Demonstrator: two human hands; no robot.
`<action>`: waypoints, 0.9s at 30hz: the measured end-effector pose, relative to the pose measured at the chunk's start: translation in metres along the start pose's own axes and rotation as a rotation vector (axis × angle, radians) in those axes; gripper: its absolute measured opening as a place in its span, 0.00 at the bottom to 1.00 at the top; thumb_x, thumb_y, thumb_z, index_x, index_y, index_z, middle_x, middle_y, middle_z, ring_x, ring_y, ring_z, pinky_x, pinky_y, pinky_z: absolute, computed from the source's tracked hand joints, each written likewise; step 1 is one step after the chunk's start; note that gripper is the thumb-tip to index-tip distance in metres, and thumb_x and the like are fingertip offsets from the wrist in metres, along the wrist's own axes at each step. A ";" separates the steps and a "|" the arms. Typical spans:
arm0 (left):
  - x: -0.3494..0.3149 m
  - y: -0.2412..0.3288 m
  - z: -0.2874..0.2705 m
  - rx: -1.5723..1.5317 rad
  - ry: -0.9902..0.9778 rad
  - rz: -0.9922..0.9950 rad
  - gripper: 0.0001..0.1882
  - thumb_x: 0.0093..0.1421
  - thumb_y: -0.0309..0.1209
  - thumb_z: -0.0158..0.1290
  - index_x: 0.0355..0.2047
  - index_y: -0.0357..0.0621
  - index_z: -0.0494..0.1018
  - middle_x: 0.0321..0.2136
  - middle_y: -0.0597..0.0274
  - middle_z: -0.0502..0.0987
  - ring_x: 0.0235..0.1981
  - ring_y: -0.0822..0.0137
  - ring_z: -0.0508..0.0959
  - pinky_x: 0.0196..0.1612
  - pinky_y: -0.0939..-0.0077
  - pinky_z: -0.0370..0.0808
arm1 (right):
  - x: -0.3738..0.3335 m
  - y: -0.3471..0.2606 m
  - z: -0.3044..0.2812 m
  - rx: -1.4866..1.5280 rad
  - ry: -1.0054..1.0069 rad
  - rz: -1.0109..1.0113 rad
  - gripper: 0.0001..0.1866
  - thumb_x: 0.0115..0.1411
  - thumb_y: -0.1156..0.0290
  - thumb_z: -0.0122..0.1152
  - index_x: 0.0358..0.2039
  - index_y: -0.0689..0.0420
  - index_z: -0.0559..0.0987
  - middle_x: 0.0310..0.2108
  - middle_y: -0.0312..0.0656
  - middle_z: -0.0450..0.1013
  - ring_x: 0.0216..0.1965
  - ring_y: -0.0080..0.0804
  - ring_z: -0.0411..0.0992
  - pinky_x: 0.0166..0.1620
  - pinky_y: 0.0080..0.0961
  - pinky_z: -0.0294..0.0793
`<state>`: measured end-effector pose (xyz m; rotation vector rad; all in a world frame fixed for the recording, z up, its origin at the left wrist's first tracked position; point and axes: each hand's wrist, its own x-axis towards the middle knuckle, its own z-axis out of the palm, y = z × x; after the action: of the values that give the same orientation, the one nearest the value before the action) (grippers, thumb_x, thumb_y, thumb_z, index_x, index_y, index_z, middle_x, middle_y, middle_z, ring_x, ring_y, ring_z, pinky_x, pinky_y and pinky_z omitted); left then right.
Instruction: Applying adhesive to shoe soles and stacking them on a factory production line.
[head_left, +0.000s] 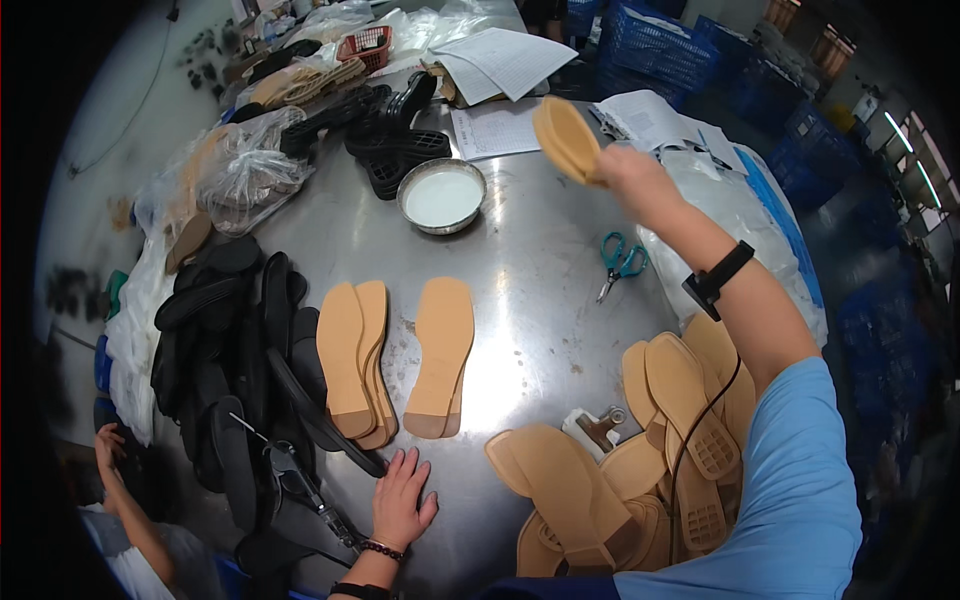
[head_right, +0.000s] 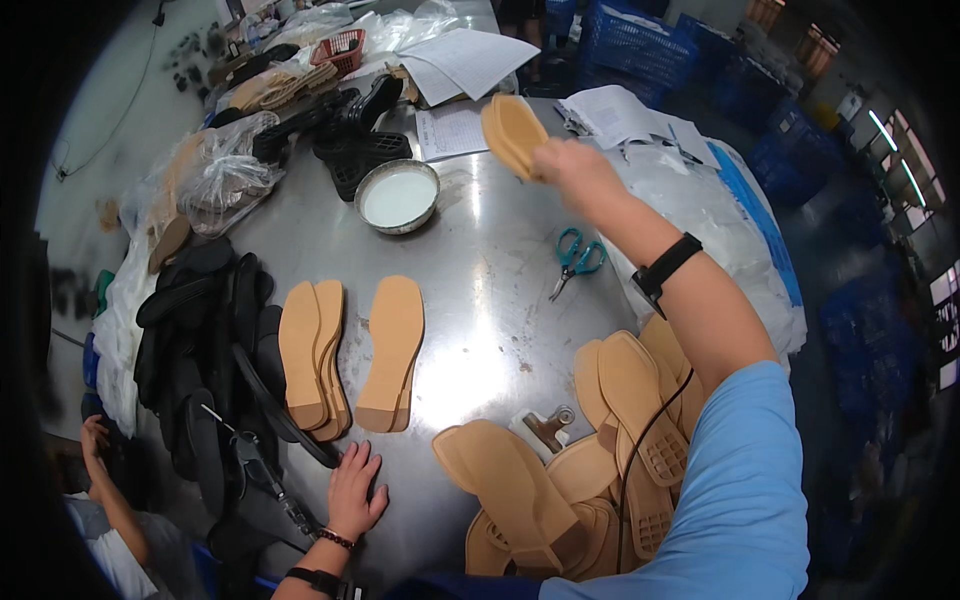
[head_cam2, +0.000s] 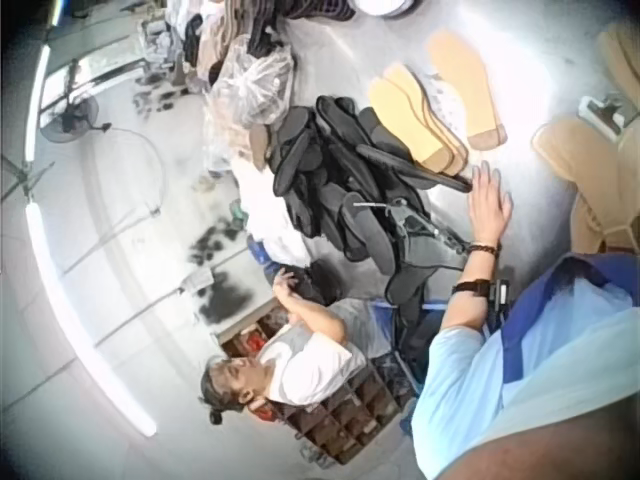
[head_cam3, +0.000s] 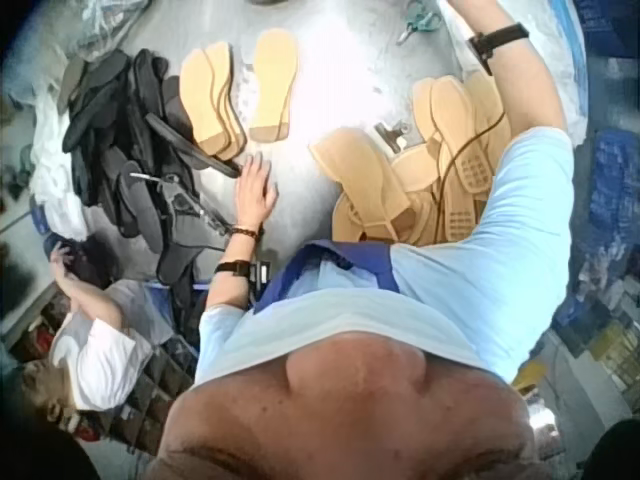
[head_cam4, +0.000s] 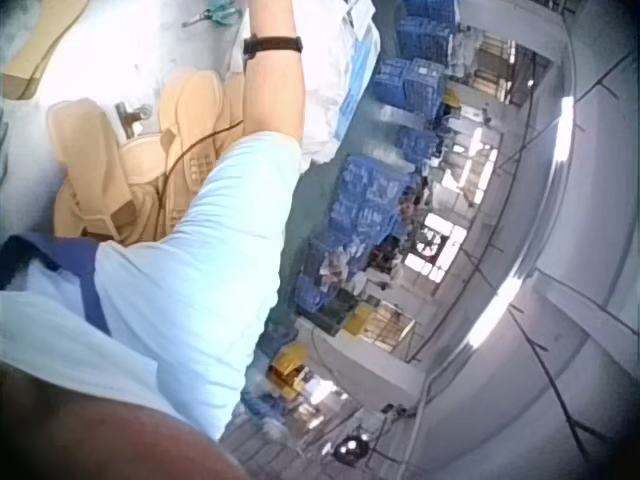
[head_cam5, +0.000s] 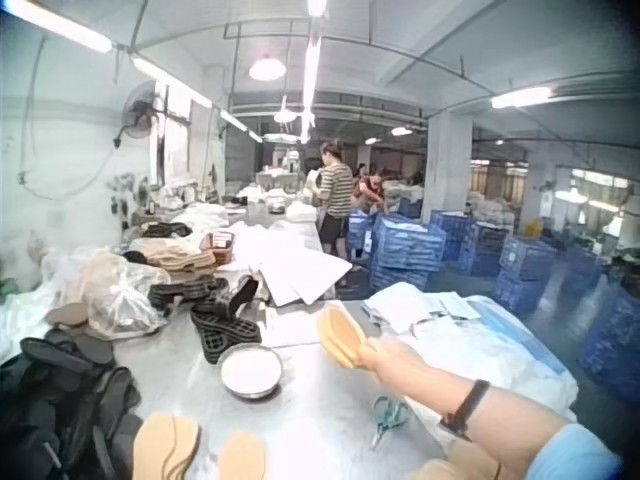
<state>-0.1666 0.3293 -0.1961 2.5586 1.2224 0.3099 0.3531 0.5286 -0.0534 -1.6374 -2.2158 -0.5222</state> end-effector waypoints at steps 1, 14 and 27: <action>0.001 0.002 -0.001 -0.035 0.006 -0.001 0.26 0.50 0.34 0.57 0.52 0.47 0.71 0.60 0.54 0.66 0.62 0.51 0.64 0.58 0.55 0.64 | -0.015 -0.006 -0.005 -0.084 -0.238 -0.265 0.07 0.53 0.71 0.60 0.31 0.52 0.70 0.29 0.38 0.69 0.36 0.36 0.70 0.38 0.33 0.69; -0.006 0.000 0.016 -0.144 0.170 0.089 0.22 0.54 0.28 0.52 0.51 0.39 0.70 0.60 0.48 0.66 0.63 0.46 0.62 0.63 0.54 0.59 | -0.238 -0.248 -0.283 -0.367 0.416 -0.054 0.07 0.48 0.72 0.57 0.26 0.51 0.68 0.31 0.35 0.71 0.36 0.31 0.73 0.44 0.27 0.71; -0.065 0.164 -0.044 -1.550 -0.488 0.052 0.28 0.67 0.46 0.45 0.58 0.39 0.63 0.54 0.53 0.71 0.53 0.62 0.72 0.58 0.67 0.67 | -0.383 -0.431 -0.315 -0.240 0.548 0.472 0.07 0.49 0.69 0.57 0.29 0.52 0.70 0.32 0.35 0.69 0.34 0.31 0.70 0.43 0.28 0.69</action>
<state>-0.1024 0.1876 -0.1023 1.1650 0.3535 0.3801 0.0636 -0.0589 0.0013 -1.7819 -1.3656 -0.9809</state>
